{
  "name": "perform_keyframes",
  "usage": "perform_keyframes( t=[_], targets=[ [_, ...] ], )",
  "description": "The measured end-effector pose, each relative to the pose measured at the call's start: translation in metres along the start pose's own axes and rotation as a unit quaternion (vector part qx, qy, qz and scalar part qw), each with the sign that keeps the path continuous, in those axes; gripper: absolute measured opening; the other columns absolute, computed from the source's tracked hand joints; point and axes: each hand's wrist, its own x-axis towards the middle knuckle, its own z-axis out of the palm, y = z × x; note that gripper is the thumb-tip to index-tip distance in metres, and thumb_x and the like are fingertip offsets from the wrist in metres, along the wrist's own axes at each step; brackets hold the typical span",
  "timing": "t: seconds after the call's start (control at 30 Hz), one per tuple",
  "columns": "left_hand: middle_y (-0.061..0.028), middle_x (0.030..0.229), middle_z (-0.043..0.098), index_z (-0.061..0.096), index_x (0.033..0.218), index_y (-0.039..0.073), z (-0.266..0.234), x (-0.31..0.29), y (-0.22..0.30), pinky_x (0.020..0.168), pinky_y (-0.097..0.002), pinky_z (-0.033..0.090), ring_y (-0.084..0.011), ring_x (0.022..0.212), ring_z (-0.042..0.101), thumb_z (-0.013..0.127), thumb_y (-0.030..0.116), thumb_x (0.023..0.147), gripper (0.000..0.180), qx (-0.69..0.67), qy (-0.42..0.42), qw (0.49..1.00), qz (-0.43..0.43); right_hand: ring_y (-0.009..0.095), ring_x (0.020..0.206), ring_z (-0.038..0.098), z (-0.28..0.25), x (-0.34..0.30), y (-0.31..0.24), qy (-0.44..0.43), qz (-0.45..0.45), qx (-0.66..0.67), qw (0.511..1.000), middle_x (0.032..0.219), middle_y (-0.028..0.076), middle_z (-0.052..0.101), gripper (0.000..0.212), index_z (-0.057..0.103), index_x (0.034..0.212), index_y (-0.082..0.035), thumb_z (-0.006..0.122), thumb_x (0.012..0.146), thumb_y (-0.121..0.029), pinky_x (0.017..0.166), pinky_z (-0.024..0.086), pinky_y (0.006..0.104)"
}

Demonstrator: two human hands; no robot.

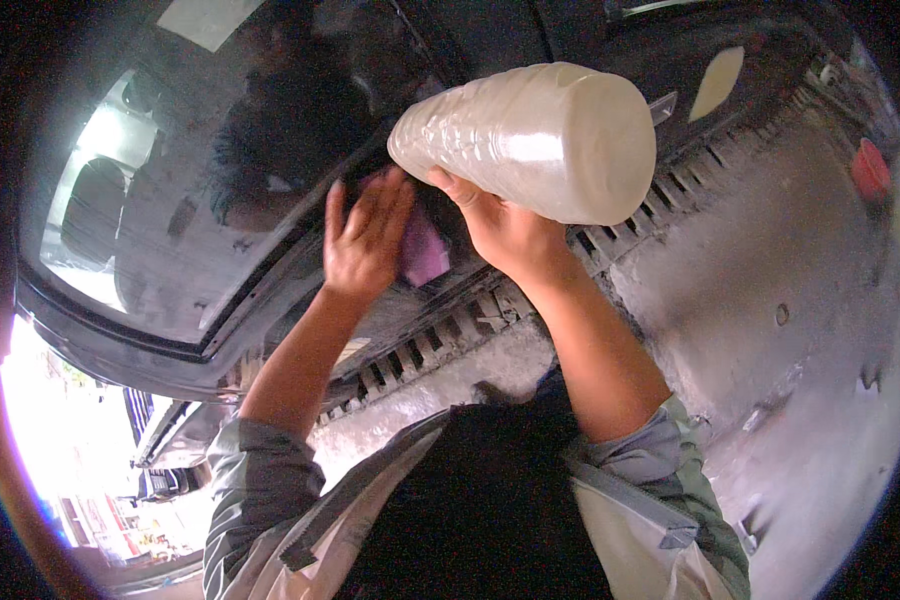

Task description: The person repeatedly pours liquid from a plastic bottle onto a car window and wipes the surface with a purple cloth. The person moves around the window, treating different sections and occasionally refilling the bottle from a bucket.

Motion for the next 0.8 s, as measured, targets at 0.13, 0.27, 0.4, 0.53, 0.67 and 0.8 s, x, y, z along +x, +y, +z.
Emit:
perform_keyframes(
  t=[0.13, 0.27, 0.4, 0.53, 0.67, 0.8],
  targets=[
    [-0.0083, 0.154, 0.044, 0.053, 0.142, 0.009, -0.022, -0.088, -0.045, 0.119, -0.0569, 0.023, -0.0218, 0.137, 0.045, 0.055, 0.009, 0.082, 0.061, 0.012, -0.031, 0.999, -0.008, 0.022, 0.102, 0.065, 0.017, -0.017, -0.008, 0.025, 0.0, -0.031, 0.999, 0.11, 0.012, 0.069, 0.029, 0.064, 0.115, 0.001, 0.071, 0.094, -0.018, 0.09, 0.051, 0.0357],
    [-0.01, 0.153, 0.045, 0.057, 0.138, 0.007, -0.033, -0.143, -0.079, 0.118, -0.057, 0.025, -0.0236, 0.137, 0.045, 0.054, 0.01, 0.084, 0.054, 0.032, -0.015, 0.999, 0.002, 0.023, 0.105, 0.064, 0.028, -0.031, -0.013, 0.034, -0.003, -0.037, 0.999, 0.113, 0.012, 0.067, 0.037, 0.059, 0.122, 0.001, 0.072, 0.094, -0.019, 0.093, 0.05, 0.0374],
    [-0.0171, 0.154, 0.042, 0.055, 0.139, 0.004, 0.001, -0.109, -0.057, 0.118, -0.0542, 0.026, -0.0308, 0.14, 0.041, 0.051, 0.011, 0.088, 0.051, 0.006, 0.03, 0.999, 0.009, 0.022, 0.102, 0.065, 0.021, -0.028, -0.023, 0.038, 0.004, -0.057, 0.998, 0.109, 0.012, 0.068, 0.031, 0.063, 0.116, 0.001, 0.072, 0.093, -0.018, 0.092, 0.05, 0.0367],
    [-0.0198, 0.152, 0.042, 0.054, 0.137, 0.0, 0.034, -0.008, 0.004, 0.12, -0.0514, 0.023, -0.0314, 0.136, 0.042, 0.053, 0.015, 0.084, 0.055, -0.079, 0.094, 0.992, 0.001, 0.023, 0.098, 0.066, 0.006, -0.022, -0.028, 0.056, 0.019, -0.062, 0.996, 0.106, 0.012, 0.07, 0.029, 0.066, 0.112, 0.001, 0.074, 0.091, -0.017, 0.089, 0.051, 0.0362],
    [-0.0232, 0.139, 0.053, 0.059, 0.126, -0.002, 0.036, 0.073, 0.051, 0.12, -0.0493, 0.022, -0.0334, 0.13, 0.046, 0.051, 0.018, 0.084, 0.048, -0.107, 0.103, 0.989, 0.01, 0.023, 0.095, 0.069, -0.012, -0.017, -0.025, 0.098, 0.051, -0.034, 0.993, 0.104, 0.013, 0.073, 0.027, 0.068, 0.109, 0.002, 0.076, 0.09, -0.016, 0.087, 0.053, 0.037],
    [-0.0161, 0.137, 0.057, 0.061, 0.126, 0.002, 0.022, 0.061, 0.033, 0.119, -0.0471, 0.026, -0.0293, 0.129, 0.049, 0.052, 0.021, 0.083, 0.048, -0.123, 0.108, 0.986, 0.012, 0.024, 0.097, 0.069, -0.018, -0.009, -0.024, 0.088, 0.049, -0.023, 0.995, 0.106, 0.013, 0.072, 0.03, 0.067, 0.111, 0.002, 0.076, 0.09, -0.017, 0.088, 0.053, 0.0373]
  ],
)
